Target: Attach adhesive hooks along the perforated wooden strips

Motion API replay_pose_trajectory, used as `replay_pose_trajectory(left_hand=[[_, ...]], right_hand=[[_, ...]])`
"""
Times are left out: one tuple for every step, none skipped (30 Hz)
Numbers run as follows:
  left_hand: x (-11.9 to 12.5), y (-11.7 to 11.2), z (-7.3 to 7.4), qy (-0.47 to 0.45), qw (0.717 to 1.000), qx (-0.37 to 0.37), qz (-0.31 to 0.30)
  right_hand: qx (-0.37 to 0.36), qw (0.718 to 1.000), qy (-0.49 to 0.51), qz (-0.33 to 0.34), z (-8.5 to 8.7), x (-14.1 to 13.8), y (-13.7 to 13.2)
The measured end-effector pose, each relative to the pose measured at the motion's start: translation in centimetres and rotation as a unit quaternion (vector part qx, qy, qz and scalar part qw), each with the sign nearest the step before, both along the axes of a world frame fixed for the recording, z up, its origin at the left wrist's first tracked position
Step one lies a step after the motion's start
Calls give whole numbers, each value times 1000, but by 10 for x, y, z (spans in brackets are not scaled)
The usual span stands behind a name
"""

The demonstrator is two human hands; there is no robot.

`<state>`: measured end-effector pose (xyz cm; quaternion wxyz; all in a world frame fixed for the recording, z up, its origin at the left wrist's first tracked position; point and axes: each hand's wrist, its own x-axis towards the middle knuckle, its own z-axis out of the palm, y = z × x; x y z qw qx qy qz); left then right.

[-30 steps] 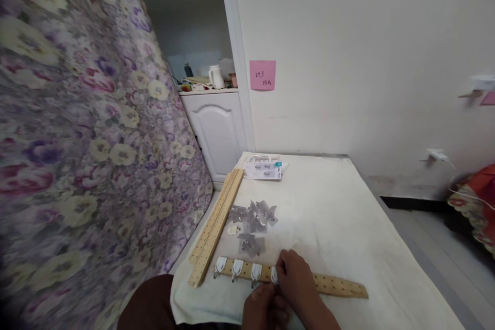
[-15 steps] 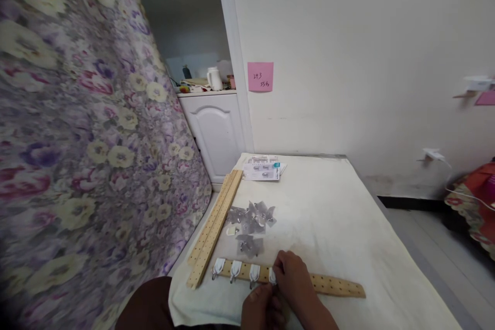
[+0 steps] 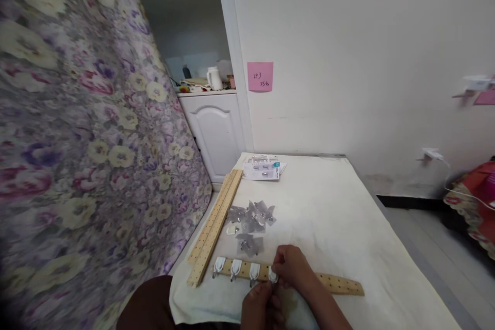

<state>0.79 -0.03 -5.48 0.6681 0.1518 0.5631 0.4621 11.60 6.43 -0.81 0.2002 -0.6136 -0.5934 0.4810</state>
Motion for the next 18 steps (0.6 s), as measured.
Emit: replay_pose_trajectory(left_hand=[[-1, 0, -1, -2, 1000, 5, -10], [-2, 0, -2, -5, 1000, 9, -19], [-3, 0, -3, -10, 1000, 11, -26], [-3, 0, -4, -14, 1000, 9, -26], [-3, 0, -4, -17, 1000, 7, -25], [-4, 1, -4, -21, 999, 6, -24], [-3, 1, -4, -24, 999, 4, -23], [-3, 1, -4, -25, 999, 5, -21], [-3, 1, -4, -22, 1000, 5, -19], [-2, 1, -4, -15, 1000, 6, -17], [-2, 1, -4, -5, 1000, 8, -15], [-2, 1, -3, 5, 1000, 11, -15], [-2, 1, -3, 11, 1000, 12, -16], [-1, 1, -3, 12, 1000, 13, -15], [-1, 2, -2, 10, 1000, 13, -14], [-1, 2, -2, 8, 1000, 12, -11], [-1, 2, -1, 7, 1000, 12, -7], [0, 2, -1, 9, 1000, 11, -3]], right_hand=[[-11, 1000, 9, 3, 2, 0, 1], [-21, 1000, 17, 6, 3, 0, 2], [-28, 999, 23, 8, 5, 1, 2], [-34, 999, 28, 10, 6, 1, 3], [-39, 999, 32, 13, 8, 2, 3], [-44, 998, 35, 16, 8, 3, 4], [-48, 998, 37, 21, 9, 4, 5], [-52, 998, 39, 25, 9, 5, 6], [-57, 997, 40, 31, 9, 6, 7], [-60, 997, 40, 36, 9, 7, 8], [-63, 996, 40, 41, 9, 8, 10], [-65, 996, 38, 46, 9, 8, 12], [-68, 996, 35, 52, 9, 9, 13], [-71, 995, 31, 59, 10, 9, 15], [-74, 995, 27, 67, 10, 10, 17], [-76, 994, 24, 74, 10, 10, 18], [-79, 993, 21, 82, 10, 11, 20], [-81, 993, 17, 89, 10, 12, 22]])
